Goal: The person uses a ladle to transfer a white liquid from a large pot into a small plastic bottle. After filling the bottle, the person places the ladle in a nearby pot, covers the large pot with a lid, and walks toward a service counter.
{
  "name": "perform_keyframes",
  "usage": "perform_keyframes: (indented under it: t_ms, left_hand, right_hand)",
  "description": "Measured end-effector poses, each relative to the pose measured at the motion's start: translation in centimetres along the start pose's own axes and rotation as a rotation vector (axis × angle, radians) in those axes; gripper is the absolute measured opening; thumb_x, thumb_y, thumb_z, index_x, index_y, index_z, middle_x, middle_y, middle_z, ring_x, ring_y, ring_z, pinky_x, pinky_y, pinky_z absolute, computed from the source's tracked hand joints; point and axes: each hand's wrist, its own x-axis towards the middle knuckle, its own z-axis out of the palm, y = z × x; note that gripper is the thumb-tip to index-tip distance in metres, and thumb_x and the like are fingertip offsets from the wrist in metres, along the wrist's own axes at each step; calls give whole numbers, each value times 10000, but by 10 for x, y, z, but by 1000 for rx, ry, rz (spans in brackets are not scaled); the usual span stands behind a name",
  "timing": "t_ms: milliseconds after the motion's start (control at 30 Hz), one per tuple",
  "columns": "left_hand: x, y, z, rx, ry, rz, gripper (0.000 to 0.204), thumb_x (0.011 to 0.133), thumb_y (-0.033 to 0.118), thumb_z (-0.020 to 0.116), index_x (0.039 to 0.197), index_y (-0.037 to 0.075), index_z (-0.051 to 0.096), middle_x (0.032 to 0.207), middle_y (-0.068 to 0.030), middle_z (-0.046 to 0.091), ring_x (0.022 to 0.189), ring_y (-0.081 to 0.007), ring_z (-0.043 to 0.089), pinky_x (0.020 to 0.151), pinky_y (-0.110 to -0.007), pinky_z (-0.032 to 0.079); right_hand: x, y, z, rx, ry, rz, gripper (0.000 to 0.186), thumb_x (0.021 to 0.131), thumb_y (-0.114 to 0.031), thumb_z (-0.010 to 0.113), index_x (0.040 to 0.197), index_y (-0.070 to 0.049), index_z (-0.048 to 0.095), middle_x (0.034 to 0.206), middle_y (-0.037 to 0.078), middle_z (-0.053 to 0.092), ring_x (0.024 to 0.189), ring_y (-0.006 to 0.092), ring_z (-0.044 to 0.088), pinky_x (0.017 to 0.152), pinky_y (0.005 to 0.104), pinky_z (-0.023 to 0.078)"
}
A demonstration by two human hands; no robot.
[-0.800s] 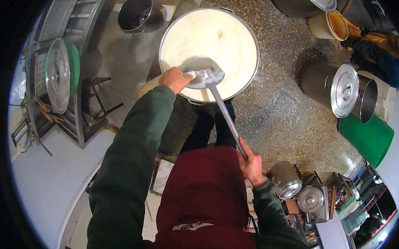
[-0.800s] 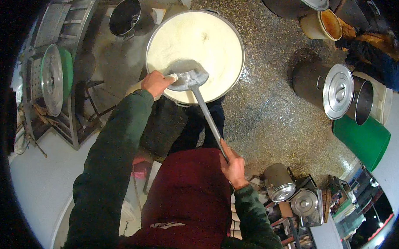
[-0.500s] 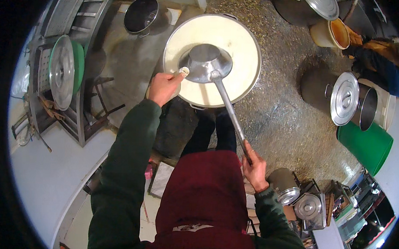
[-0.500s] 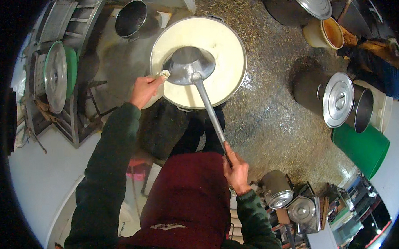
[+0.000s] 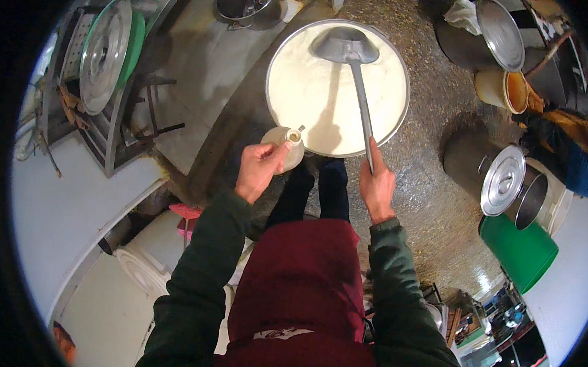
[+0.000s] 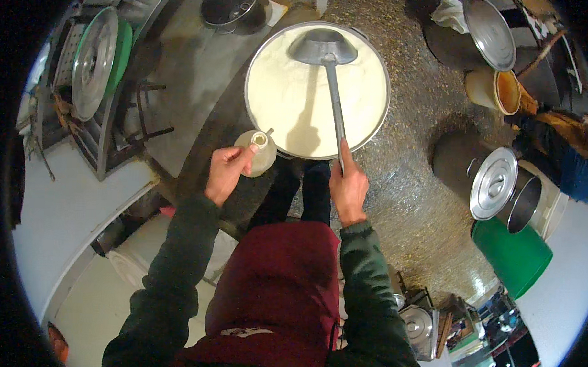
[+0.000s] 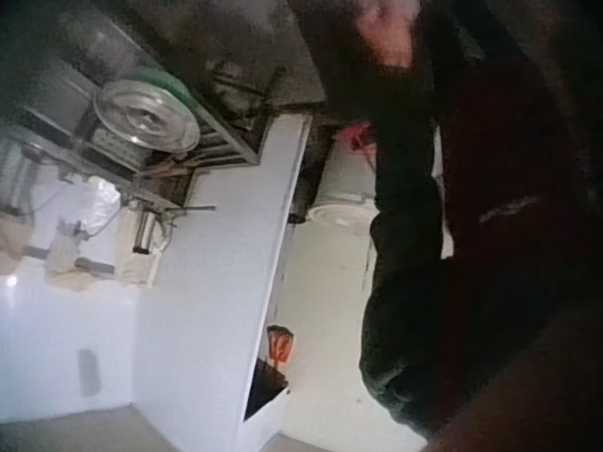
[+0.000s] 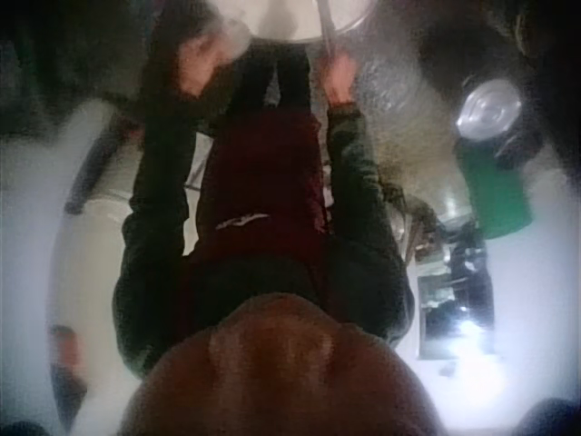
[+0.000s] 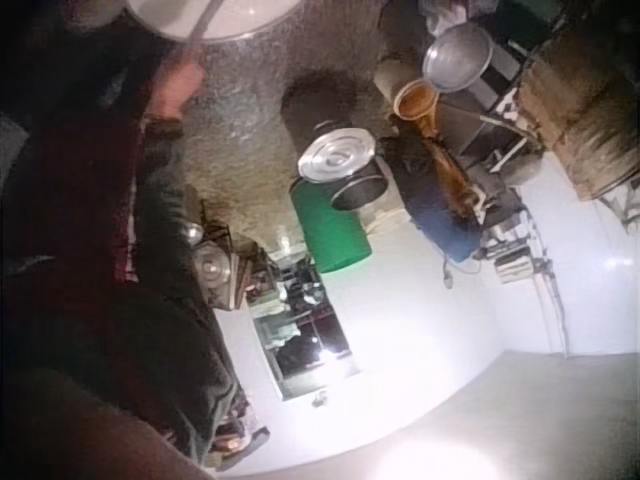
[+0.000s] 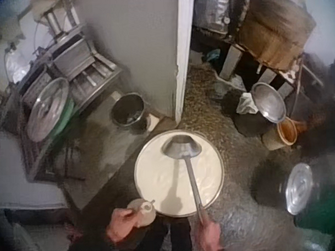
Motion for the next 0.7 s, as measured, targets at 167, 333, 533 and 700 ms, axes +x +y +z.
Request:
perform_keyframes:
  t_ms: [167, 333, 533, 700]
  left_hand:
    - [-35, -5, -7, -17, 24, 38, 531, 1055, 319, 781, 655, 6, 628, 603, 0, 586, 621, -60, 520, 595, -292, 414]
    - [-57, -8, -14, -13, 121, -52, 488, 1053, 336, 770, 742, -31, 689, 649, -5, 620, 627, -60, 540, 585, -304, 410]
    - [-72, -26, -34, -64, 155, -137, 469, 1063, 325, 757, 750, -19, 697, 664, 17, 616, 650, -44, 533, 594, -290, 408]
    - [-78, -47, -39, -196, 212, -111, 449, 1071, 292, 756, 738, -1, 689, 666, 33, 606, 653, -33, 518, 600, -274, 394]
  right_hand:
    - [61, -18, 1, -174, -119, 29, 579, 1001, -163, 699, 1573, -165, 611, 906, 302, 760, 870, 519, 753, 776, 608, 607]
    - [123, -26, 4, -245, -154, -66, 567, 1002, -167, 682, 1565, -129, 621, 1050, 319, 774, 914, 486, 776, 857, 565, 623]
    - [176, -34, 19, -156, -341, 132, 564, 980, -138, 621, 1542, -102, 648, 1071, 284, 804, 820, 408, 801, 759, 510, 654]
    - [186, -34, 35, -155, -445, 226, 590, 973, -126, 564, 1558, -113, 643, 998, 242, 815, 649, 318, 778, 647, 432, 654]
